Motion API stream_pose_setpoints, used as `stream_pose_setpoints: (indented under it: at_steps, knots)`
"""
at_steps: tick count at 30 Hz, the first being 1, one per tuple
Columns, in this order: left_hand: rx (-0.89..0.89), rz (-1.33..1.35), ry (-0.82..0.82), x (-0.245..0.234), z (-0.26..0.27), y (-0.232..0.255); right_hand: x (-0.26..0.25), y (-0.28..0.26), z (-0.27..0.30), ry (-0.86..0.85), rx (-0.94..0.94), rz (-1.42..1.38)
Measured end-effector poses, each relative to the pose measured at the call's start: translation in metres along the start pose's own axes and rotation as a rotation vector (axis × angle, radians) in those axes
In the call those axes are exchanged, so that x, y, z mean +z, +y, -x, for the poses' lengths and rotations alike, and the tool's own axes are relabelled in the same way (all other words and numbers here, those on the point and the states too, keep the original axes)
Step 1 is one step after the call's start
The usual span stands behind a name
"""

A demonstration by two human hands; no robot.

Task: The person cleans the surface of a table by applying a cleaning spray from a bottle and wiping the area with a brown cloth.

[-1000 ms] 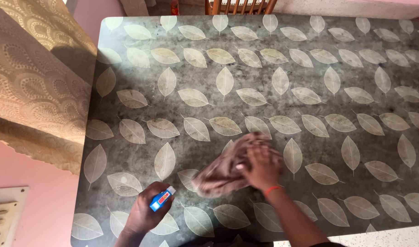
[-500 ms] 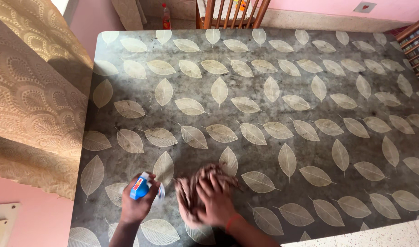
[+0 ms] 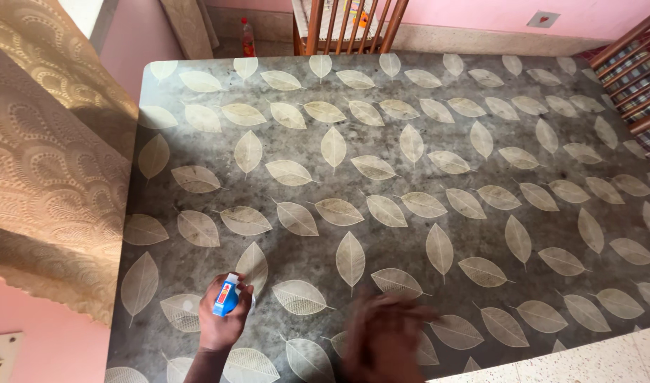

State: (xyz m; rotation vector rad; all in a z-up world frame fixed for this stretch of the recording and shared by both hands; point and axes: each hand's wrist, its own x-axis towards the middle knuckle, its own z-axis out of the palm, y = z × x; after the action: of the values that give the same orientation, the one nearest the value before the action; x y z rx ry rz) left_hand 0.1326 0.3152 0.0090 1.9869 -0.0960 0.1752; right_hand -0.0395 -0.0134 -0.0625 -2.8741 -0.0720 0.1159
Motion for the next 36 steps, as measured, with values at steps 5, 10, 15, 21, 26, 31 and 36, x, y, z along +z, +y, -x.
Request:
stream_pose_setpoints:
  at_steps: [5,10,15,21,26,31,36]
  knots:
    - [0.005,-0.018,0.024,0.003,0.001,0.004,-0.009,-0.088,-0.064,-0.1,-0.224,-0.072]
    - [-0.087,-0.007,0.023,-0.002,0.002,0.009,-0.061,-0.031,-0.121,-0.363,0.245,0.218]
    - [-0.082,-0.006,0.048,0.0,0.004,0.009,-0.014,0.081,-0.049,-0.063,0.473,0.141]
    - [-0.01,-0.016,0.056,0.002,0.005,0.002,0.064,0.004,-0.004,0.338,0.11,0.204]
    - [-0.079,-0.001,0.047,0.002,0.005,0.004,0.0,-0.061,-0.064,-0.247,-0.18,-0.057]
    - [-0.158,0.025,0.046,0.001,0.005,0.008,-0.037,0.01,-0.101,-0.253,0.274,0.173]
    - [-0.049,0.039,0.063,0.001,0.006,0.005,-0.008,0.11,-0.048,0.009,0.385,0.198]
